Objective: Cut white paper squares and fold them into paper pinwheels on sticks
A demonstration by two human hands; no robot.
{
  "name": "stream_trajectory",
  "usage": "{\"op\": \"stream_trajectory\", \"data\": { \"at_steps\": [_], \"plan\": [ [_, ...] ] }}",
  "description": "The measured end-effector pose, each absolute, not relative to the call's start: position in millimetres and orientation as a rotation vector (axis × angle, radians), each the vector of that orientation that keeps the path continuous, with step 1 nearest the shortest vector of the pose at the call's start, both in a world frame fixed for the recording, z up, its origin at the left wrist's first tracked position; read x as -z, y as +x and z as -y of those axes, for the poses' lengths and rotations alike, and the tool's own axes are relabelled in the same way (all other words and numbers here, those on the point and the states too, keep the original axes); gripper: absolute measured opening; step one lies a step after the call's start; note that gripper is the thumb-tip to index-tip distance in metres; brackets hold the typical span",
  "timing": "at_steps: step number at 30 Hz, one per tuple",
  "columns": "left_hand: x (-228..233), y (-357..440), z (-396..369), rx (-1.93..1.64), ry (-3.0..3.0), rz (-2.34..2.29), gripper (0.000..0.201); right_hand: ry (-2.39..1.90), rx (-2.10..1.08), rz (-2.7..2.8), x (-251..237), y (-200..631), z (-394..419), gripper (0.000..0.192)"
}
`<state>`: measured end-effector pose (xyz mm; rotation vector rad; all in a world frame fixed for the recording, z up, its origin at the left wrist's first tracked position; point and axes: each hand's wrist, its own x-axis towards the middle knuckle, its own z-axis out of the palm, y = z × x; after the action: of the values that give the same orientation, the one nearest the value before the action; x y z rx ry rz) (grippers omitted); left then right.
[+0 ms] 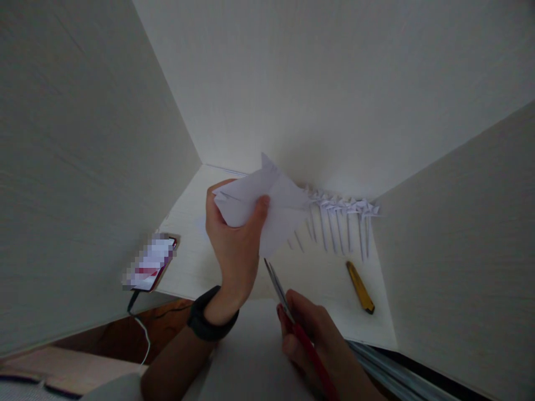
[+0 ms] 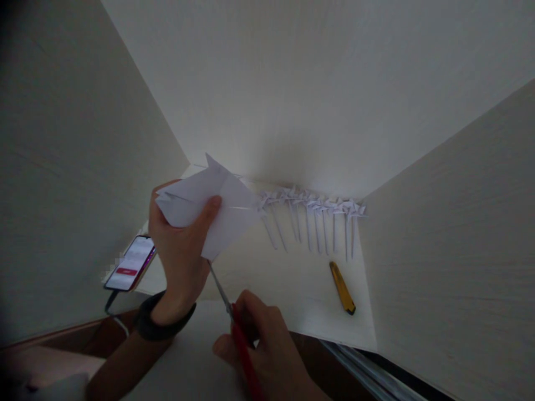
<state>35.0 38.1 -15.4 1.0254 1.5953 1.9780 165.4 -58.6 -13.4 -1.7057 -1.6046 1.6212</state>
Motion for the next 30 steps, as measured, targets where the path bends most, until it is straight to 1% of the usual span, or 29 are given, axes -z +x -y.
{"op": "stream_trajectory", "data": {
  "at_steps": [5,10,15,19,30],
  "plan": [
    [15.2,37.7,-39.7,-2.063,1.09,-1.615,0.038,-1.658,-1.651,1.572,10.1,160.6,60.9,0.01],
    [13.2,40.8,-37.4,-2.068,1.093,-1.625,0.04,-1.664,-1.619,1.616,11.1,158.4,60.6,0.01],
    [7.3,41.3,-31.1,-1.988,1.079,-1.63,0.032,-1.59,-1.651,1.571,12.4,160.0,62.8,0.021],
    [6.3,40.8,-30.1,-1.984,1.047,-1.649,0.034,-1.552,-1.673,1.562,10.5,160.1,65.7,0.029],
    [6.1,42.8,-31.7,-2.04,0.998,-1.683,0.032,-1.54,-1.667,1.53,16.2,155.8,66.3,0.038]
  ]
}}
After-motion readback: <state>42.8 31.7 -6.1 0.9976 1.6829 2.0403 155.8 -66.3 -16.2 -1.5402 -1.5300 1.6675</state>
